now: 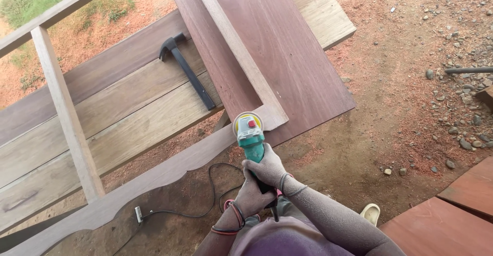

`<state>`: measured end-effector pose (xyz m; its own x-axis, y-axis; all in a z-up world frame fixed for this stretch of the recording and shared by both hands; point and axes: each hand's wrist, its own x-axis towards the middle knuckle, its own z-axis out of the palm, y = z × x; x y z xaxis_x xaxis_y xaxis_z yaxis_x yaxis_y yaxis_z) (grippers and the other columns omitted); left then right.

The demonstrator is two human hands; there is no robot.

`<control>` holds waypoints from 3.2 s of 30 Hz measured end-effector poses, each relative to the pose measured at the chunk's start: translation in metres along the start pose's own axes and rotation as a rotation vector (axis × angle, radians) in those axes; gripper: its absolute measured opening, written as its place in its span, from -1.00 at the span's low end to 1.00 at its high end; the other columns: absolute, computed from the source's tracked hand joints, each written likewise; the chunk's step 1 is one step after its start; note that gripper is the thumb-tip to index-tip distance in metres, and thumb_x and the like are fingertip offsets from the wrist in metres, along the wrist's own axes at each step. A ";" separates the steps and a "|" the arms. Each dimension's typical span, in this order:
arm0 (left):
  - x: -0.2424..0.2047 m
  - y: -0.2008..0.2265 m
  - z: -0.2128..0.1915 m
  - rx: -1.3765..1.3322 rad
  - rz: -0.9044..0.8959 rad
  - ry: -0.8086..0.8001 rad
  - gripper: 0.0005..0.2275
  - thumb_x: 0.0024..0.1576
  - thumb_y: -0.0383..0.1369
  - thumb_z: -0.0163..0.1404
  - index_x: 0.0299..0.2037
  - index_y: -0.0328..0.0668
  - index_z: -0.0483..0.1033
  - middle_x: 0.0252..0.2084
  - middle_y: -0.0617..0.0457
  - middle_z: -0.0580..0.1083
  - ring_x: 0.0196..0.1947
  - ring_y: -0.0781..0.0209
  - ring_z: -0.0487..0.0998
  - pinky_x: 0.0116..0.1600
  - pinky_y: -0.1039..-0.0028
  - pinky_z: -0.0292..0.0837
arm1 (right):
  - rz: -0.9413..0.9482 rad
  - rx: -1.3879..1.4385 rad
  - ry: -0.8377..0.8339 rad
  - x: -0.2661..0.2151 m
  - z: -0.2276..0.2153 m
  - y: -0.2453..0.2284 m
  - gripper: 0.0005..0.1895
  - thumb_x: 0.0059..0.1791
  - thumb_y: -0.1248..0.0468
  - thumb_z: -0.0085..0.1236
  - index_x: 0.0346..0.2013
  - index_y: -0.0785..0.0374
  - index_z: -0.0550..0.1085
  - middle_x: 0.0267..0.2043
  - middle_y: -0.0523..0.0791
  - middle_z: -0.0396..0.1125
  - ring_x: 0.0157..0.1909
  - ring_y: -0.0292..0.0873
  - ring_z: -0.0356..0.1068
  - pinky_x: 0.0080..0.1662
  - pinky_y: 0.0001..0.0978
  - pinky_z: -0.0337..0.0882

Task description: Use an angle grinder with a sanding disc to smooth the edges of a wooden frame.

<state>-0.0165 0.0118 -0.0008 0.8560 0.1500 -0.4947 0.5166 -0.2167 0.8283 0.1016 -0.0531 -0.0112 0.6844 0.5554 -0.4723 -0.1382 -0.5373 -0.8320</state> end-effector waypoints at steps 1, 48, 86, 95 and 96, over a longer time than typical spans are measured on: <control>0.000 0.002 -0.001 0.001 -0.001 0.000 -0.24 0.03 -0.26 0.16 0.29 -0.52 -0.07 0.04 -0.15 0.56 0.06 0.09 0.63 0.20 0.33 0.51 | 0.000 0.001 0.000 0.001 0.000 0.000 -0.26 -0.25 -0.04 0.38 0.06 0.28 0.32 -0.10 0.05 0.46 -0.01 0.01 0.51 0.07 -0.17 0.46; 0.023 0.001 0.024 0.008 0.158 -0.028 -0.06 -0.03 -0.40 0.15 0.24 -0.66 -0.50 0.02 -0.20 0.45 0.11 0.00 0.51 0.28 0.31 0.35 | 0.008 0.052 0.129 -0.004 -0.030 0.019 -0.36 -0.21 0.04 0.35 0.01 0.32 0.35 -0.13 0.01 0.47 -0.07 -0.07 0.53 0.02 -0.20 0.48; -0.116 -0.084 -0.050 -0.247 -0.044 0.298 -0.25 -0.03 -0.34 0.18 0.26 -0.47 -0.07 0.09 -0.20 0.48 0.11 0.03 0.58 0.21 0.32 0.49 | -0.074 -0.217 -0.235 -0.052 0.140 -0.056 -0.23 -0.25 -0.04 0.37 0.12 0.26 0.33 -0.05 0.10 0.47 0.06 0.11 0.50 0.09 -0.12 0.46; -0.058 -0.048 -0.005 -0.148 0.019 0.089 -0.26 0.04 -0.37 0.11 0.26 -0.57 -0.18 0.03 -0.18 0.54 0.10 0.05 0.59 0.25 0.31 0.43 | 0.002 -0.146 -0.131 -0.039 0.059 -0.034 -0.30 -0.24 -0.01 0.38 0.05 0.26 0.37 -0.09 0.03 0.49 -0.02 -0.04 0.54 0.05 -0.20 0.48; -0.050 -0.049 0.002 -0.135 0.036 0.046 -0.21 0.06 -0.36 0.10 0.25 -0.65 -0.30 -0.01 -0.17 0.57 0.09 0.06 0.60 0.27 0.33 0.40 | 0.008 -0.133 -0.108 -0.037 0.050 -0.033 -0.32 -0.25 0.00 0.37 0.04 0.27 0.38 -0.11 0.03 0.50 -0.05 -0.06 0.55 0.04 -0.21 0.49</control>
<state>-0.0844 0.0133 -0.0177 0.8704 0.1894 -0.4544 0.4763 -0.0909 0.8746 0.0447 -0.0245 0.0192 0.6014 0.6118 -0.5138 -0.0426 -0.6177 -0.7853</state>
